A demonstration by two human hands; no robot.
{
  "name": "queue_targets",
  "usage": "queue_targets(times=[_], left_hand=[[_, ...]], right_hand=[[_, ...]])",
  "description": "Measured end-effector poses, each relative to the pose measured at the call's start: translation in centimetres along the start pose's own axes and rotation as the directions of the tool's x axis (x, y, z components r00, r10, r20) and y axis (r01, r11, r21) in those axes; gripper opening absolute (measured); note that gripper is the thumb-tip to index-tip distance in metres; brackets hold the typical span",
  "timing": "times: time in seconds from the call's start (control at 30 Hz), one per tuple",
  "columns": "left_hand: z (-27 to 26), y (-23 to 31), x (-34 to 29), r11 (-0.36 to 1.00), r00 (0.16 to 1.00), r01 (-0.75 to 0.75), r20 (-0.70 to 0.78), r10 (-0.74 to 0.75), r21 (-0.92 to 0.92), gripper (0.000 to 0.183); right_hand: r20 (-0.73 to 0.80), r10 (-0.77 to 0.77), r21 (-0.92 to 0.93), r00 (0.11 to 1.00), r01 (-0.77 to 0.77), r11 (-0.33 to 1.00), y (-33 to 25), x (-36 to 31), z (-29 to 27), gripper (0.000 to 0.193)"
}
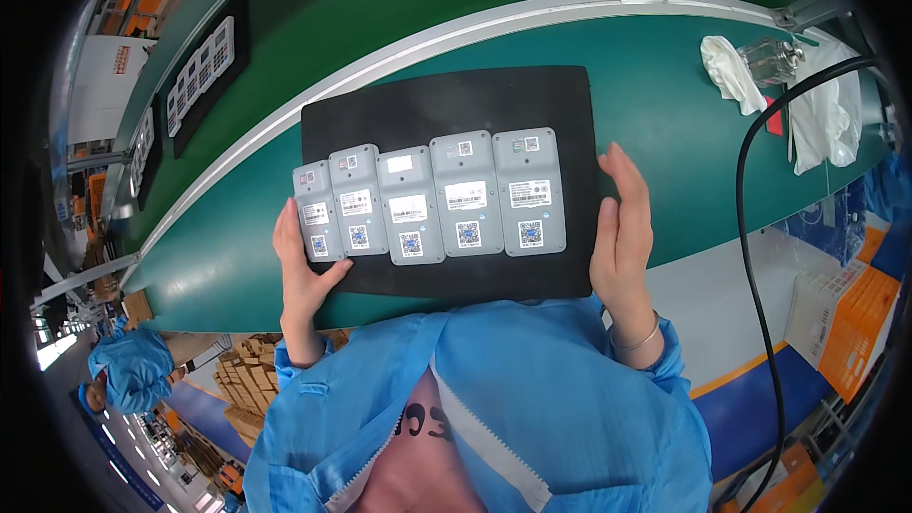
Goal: The person cleans the back surfaces of several small white electronic devices using a white cloth and a red tool. They repeatedly pick up the devices, wipe them, and place them back on a black mat on the assembly line.
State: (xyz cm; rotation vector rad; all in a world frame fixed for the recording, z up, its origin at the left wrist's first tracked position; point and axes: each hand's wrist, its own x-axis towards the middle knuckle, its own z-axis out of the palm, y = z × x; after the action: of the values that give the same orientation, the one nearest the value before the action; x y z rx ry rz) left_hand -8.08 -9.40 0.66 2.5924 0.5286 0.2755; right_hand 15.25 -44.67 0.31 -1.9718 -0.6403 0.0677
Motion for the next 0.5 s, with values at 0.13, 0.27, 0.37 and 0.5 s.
queue_targets(times=[0.13, 0.27, 0.37, 0.5], left_hand=[[-0.8, 0.0, 2.7, 0.985, 0.980, -0.163, 0.126, 0.154, 0.061, 0.110], [-0.4, -1.1, 2.3, 0.989, 0.978, -0.135, 0.150, 0.142, -0.051, 0.110], [0.0, -1.0, 2.0, 0.968, 0.994, -0.073, 0.059, 0.090, -0.240, 0.110], [1.1, 3.1, 3.6, 0.977, 0.985, -0.170, -0.041, 0.166, -0.129, 0.108]], right_hand=[[0.307, -0.277, -0.244, 0.911, 0.356, 0.902, -1.8, 0.7, -0.4, 0.065], [0.429, -0.174, -0.227, 0.886, 0.292, 0.929, -2.7, 0.7, 0.6, 0.074], [0.403, -0.102, 0.071, 0.910, 0.080, 0.994, -3.0, 1.2, 0.2, 0.074], [0.344, -0.216, 0.033, 0.914, 0.219, 0.975, -4.5, 0.5, 3.6, 0.075]])
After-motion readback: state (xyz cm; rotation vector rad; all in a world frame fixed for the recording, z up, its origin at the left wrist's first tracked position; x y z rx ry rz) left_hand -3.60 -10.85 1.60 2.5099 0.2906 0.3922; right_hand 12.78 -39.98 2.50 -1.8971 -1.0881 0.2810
